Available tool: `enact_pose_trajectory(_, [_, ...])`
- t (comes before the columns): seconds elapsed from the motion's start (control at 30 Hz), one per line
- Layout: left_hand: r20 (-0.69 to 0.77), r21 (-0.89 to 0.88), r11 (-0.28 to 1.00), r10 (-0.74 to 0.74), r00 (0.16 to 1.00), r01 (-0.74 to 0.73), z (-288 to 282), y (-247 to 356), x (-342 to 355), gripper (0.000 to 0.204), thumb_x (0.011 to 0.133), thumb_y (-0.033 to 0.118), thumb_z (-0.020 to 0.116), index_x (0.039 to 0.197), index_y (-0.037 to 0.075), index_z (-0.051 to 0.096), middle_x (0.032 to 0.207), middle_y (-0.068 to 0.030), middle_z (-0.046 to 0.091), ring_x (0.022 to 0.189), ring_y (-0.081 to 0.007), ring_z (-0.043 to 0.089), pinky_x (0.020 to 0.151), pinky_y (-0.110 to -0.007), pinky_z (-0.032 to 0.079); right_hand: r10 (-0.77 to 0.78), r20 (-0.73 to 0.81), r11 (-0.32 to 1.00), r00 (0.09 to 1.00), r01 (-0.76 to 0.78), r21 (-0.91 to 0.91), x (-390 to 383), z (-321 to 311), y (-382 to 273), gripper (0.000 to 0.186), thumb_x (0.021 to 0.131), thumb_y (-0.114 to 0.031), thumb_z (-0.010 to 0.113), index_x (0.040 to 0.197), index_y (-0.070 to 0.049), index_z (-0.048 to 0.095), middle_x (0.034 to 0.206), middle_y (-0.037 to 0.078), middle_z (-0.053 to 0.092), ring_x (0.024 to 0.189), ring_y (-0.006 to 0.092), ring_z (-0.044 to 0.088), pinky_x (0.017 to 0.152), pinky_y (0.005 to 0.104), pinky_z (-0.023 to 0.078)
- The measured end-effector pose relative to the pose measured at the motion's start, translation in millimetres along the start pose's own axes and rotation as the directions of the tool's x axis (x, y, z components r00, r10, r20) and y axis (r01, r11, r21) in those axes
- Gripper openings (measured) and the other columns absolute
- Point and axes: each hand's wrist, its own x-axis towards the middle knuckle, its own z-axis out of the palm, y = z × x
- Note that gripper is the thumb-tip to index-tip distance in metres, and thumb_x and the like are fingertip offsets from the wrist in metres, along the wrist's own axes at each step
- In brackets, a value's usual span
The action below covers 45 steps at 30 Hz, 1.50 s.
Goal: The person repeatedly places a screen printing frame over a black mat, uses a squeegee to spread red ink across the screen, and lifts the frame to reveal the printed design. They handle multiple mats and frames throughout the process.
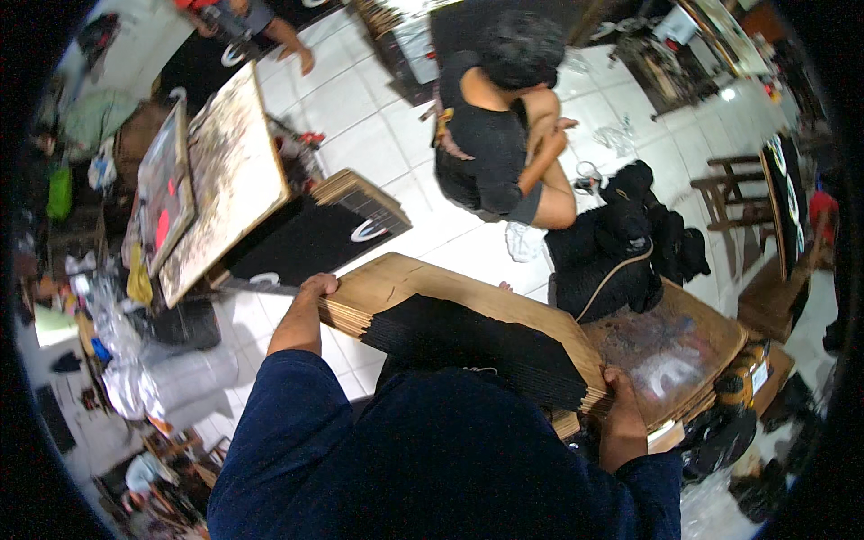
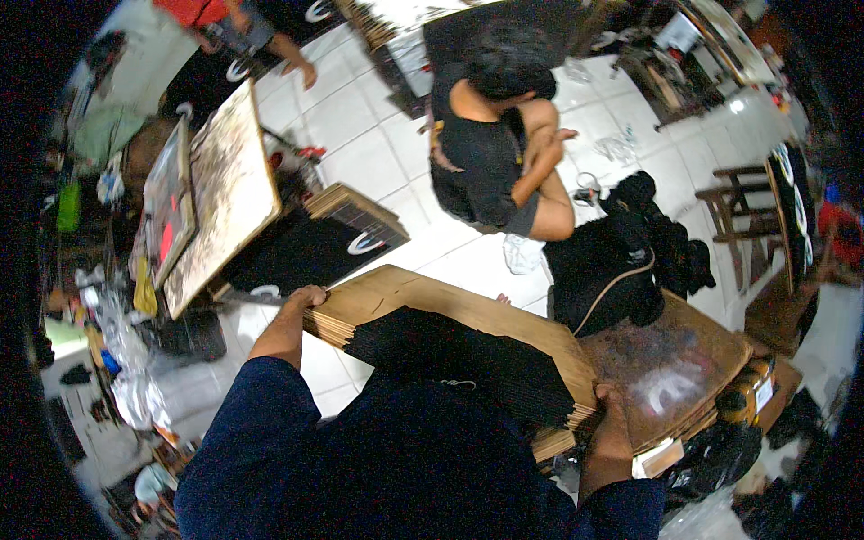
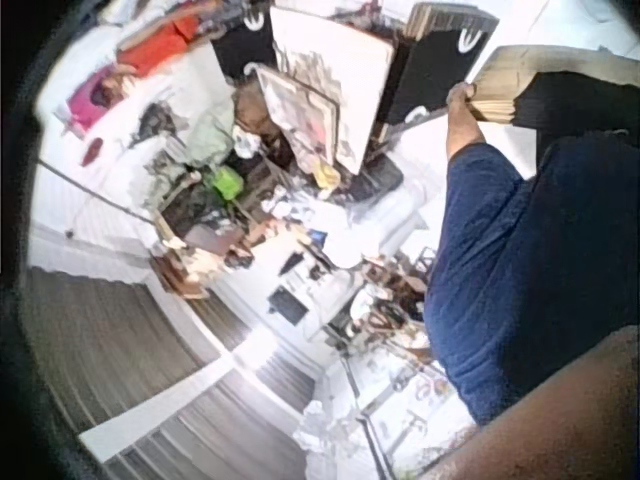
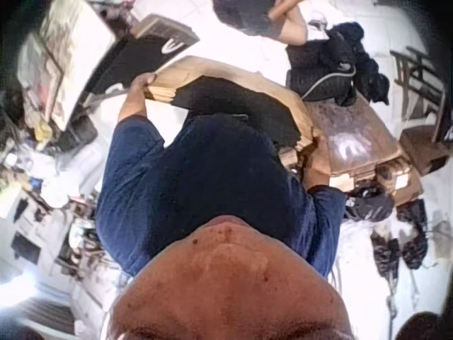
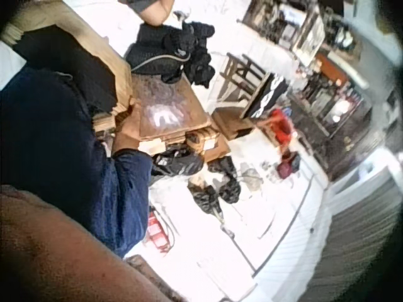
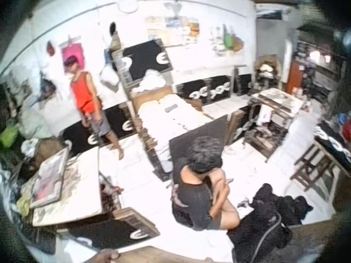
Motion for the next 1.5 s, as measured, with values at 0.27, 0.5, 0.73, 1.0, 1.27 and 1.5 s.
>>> enact_pose_trajectory(0.27, [0.009, -0.234, 0.971, 0.044, 0.999, -0.041, 171, -188, 110, 0.039, 0.099, 0.018, 0.044, 0.129, 0.0, 0.063, 0.135, -0.0229, 0.063, 0.12, -0.0378, 0.065, 0.1, -0.051, 0.054, -0.083, -0.014, 0.966, 0.996, 0.077, -0.246, -22, 12, -157, 0.056, 0.109, -0.038, 0.027, 0.132, 0.003, 0.057, 0.13, 0.032, 0.063, 0.122, 0.0475, 0.061, 0.104, 0.0564, 0.047])
enact_pose_trajectory(0.5, [-0.2, 0.289, 0.847, 0.51, 0.836, -0.447, 359, -379, 231, 0.027, 0.095, 0.012, 0.052, 0.104, -0.006, 0.07, 0.11, -0.0263, 0.069, 0.093, -0.0383, 0.075, 0.077, -0.05, 0.063, -0.216, 0.067, 0.833, 0.974, 0.22, -0.508, -7, 91, -355, 0.055, 0.109, -0.036, 0.026, 0.132, 0.004, 0.057, 0.131, 0.033, 0.063, 0.123, 0.0481, 0.06, 0.105, 0.0567, 0.047])
enact_pose_trajectory(0.73, [0.097, -0.656, 0.729, -0.177, 0.979, 0.197, 443, -518, 268, 0.044, 0.107, 0.022, 0.033, 0.13, -0.006, 0.058, 0.117, -0.03, 0.07, 0.108, -0.0468, 0.069, 0.092, -0.056, 0.057, -0.429, 0.217, 0.52, 0.877, 0.436, -0.735, 46, 195, -569, 0.053, 0.11, -0.034, 0.026, 0.131, 0.004, 0.057, 0.132, 0.033, 0.062, 0.124, 0.0488, 0.06, 0.106, 0.0569, 0.046])
enact_pose_trajectory(1.0, [-0.055, -0.532, 0.846, -0.047, 0.997, 0.011, 447, -589, 304, 0.048, 0.102, 0.026, 0.049, 0.144, 0.002, 0.051, 0.093, -0.017, 0.069, 0.078, -0.0326, 0.066, 0.067, -0.046, 0.053, -0.195, -0.014, 0.769, 0.981, 0.144, -0.623, 54, 269, -681, 0.063, 0.112, -0.044, 0.027, 0.144, 0.004, 0.052, 0.139, 0.027, 0.061, 0.127, 0.0388, 0.061, 0.111, 0.047, 0.045])
enact_pose_trajectory(1.27, [0.213, -0.882, -0.391, 0.163, 0.963, 0.261, 298, -597, 221, 0.055, 0.102, 0.048, 0.047, 0.125, 0.003, 0.069, 0.115, -0.0178, 0.074, 0.102, -0.0355, 0.069, 0.094, -0.048, 0.054, -0.227, 0.292, 0.96, 0.929, 0.263, -0.091, -11, 215, -731, 0.053, 0.104, -0.047, 0.056, 0.13, -0.002, 0.065, 0.115, 0.016, 0.072, 0.097, 0.0289, 0.067, 0.089, 0.0468, 0.052])
enact_pose_trajectory(1.5, [0.203, -0.122, -0.929, -0.368, 0.907, -0.349, 323, -505, 188, 0.072, 0.105, 0.06, 0.041, 0.14, -0.003, 0.05, 0.131, -0.0264, 0.062, 0.121, -0.038, 0.06, 0.104, -0.051, 0.049, -0.273, 0.42, 0.874, 0.866, 0.041, 0.484, -13, 190, -750, 0.036, 0.103, -0.039, 0.062, 0.109, -0.005, 0.072, 0.099, 0.013, 0.075, 0.081, 0.0271, 0.071, 0.072, 0.0468, 0.058])
